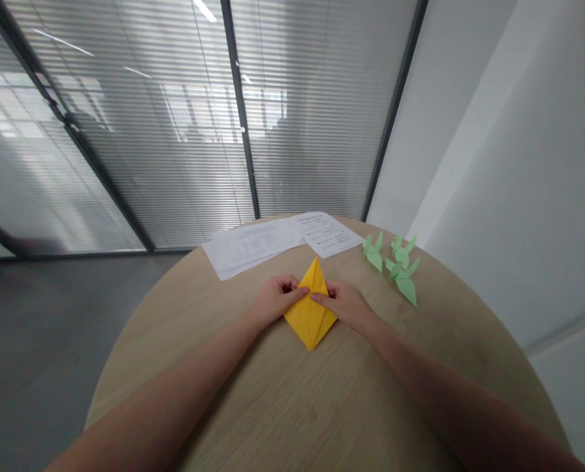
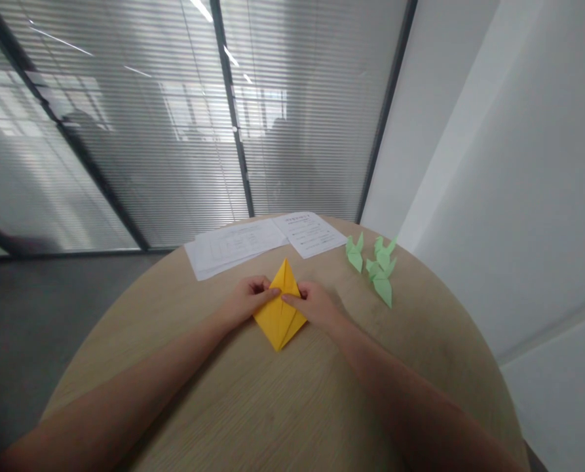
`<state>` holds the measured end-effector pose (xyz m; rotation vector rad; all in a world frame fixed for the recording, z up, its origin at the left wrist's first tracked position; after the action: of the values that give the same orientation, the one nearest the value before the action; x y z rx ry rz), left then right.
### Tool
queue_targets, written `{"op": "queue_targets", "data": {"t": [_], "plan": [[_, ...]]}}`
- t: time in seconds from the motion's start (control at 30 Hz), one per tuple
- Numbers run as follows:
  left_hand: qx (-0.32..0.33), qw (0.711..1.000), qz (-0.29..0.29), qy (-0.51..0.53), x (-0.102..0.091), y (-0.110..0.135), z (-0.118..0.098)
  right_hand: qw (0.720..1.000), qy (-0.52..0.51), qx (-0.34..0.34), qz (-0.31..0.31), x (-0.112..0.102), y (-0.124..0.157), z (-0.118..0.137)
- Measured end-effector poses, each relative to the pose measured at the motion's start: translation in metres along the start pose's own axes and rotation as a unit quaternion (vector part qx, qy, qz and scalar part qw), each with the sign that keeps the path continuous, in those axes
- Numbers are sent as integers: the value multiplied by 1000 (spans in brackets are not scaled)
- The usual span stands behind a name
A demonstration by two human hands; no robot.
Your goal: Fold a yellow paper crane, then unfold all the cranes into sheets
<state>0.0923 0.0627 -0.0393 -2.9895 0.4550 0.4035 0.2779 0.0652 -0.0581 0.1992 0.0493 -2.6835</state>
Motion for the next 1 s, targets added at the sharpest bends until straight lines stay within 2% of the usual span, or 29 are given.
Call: {"op": "queue_targets", "data": {"t": [0.27,0.53,0.77,1.0], "plan": [[-4,999,26,27,-3,2,-10,992,-36,59,107,8,4,2],[-10,999,45,-4,0,3,-9,990,-17,71,124,10,4,3],[-8,999,-11,48,-5,-1,-11,985,23,72,153,10,7,4],[-11,992,-98,73,-13,-3,-8,987,29,73,140,10,7,3]]}}
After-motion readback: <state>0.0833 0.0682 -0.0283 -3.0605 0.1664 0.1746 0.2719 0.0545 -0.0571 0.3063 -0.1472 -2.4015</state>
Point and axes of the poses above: each hand's wrist, its own y-axis away from the middle knuckle, its own x-axis out of the palm, z = x × y, the point moved 3 cm from there along -y, towards the middle knuckle, and after that the axes turned 4 degrees about z, right-handed, at the moved point
